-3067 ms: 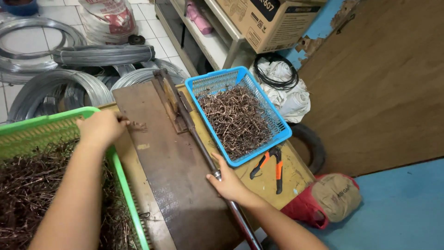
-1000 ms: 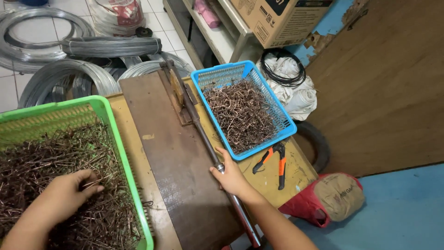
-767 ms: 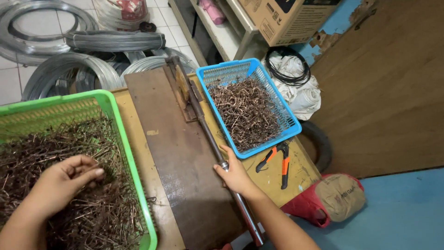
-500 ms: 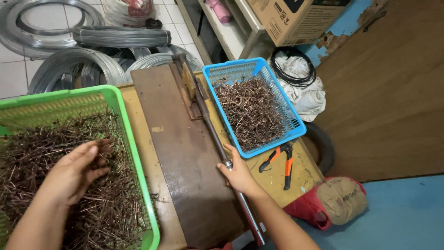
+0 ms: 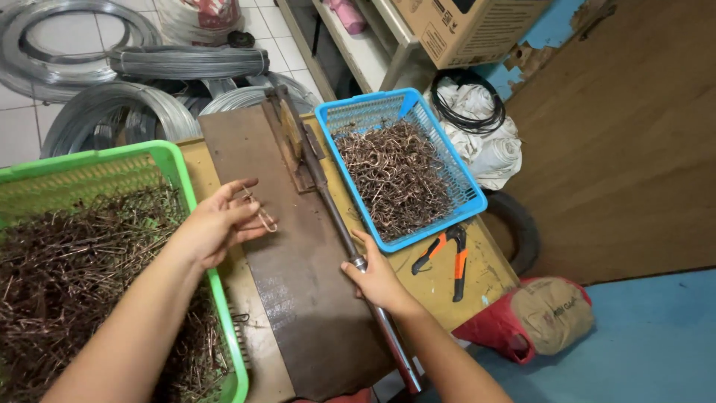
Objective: Using a manual bending jig to shape small metal wire pieces into clips.
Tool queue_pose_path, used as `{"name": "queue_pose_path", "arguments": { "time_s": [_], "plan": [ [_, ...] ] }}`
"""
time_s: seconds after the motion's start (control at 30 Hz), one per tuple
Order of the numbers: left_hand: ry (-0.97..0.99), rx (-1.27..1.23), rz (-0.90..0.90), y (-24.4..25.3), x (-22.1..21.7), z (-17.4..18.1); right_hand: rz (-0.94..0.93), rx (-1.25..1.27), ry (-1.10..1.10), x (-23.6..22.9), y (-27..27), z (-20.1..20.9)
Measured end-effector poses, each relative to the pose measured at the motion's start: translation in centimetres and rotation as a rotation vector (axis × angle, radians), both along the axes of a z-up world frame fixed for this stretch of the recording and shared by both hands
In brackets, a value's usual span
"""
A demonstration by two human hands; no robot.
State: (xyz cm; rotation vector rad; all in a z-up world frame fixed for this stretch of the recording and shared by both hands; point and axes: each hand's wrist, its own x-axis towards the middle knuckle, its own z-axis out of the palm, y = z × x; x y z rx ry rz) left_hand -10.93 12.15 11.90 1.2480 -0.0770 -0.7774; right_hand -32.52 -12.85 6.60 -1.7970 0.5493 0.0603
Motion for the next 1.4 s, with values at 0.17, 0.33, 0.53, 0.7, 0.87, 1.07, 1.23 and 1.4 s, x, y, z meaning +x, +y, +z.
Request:
{"name": "queue_pose_path", "arguments": {
  "time_s": [0.17, 0.33, 0.53, 0.7, 0.87, 1.07, 1.23, 1.4],
  "plan": [
    [-0.044, 0.086, 0.133, -4.8, 5.1, -9.4, 0.004, 0.164, 0.034, 0.1, 0.1, 1.7],
    [-0.069, 0.040, 0.363, -8.1, 11.5, -13.4, 0.059, 0.173, 0.081, 0.5, -0.3, 5.1],
    [0.114, -0.047, 0.616, -12.1, 12.9, -13.9, 0.043, 0.183, 0.105, 1.8, 0.3, 14.4],
    [0.275, -0.161, 0.634, -13.2, 14.3, -16.3, 0.075, 0.188, 0.110, 2.4, 0.7, 15.8],
    [0.320, -0.188, 0.556, -13.6, 14.4, -19.1, 0.077, 0.217, 0.099, 2.0, 1.2, 15.1],
    [0.384, -0.228, 0.499, -16.8, 12.8, -18.0, 0.090, 0.199, 0.094, 1.7, 0.8, 13.8],
    [0.422, -0.192, 0.455, -17.8, 12.4, -19.3, 0.035, 0.152, 0.062, 0.7, 0.3, 8.9],
    [0.337, -0.072, 0.424, -17.9, 11.5, -17.9, 0.040, 0.063, 0.062, 0.2, 0.9, 5.8]
  ]
}}
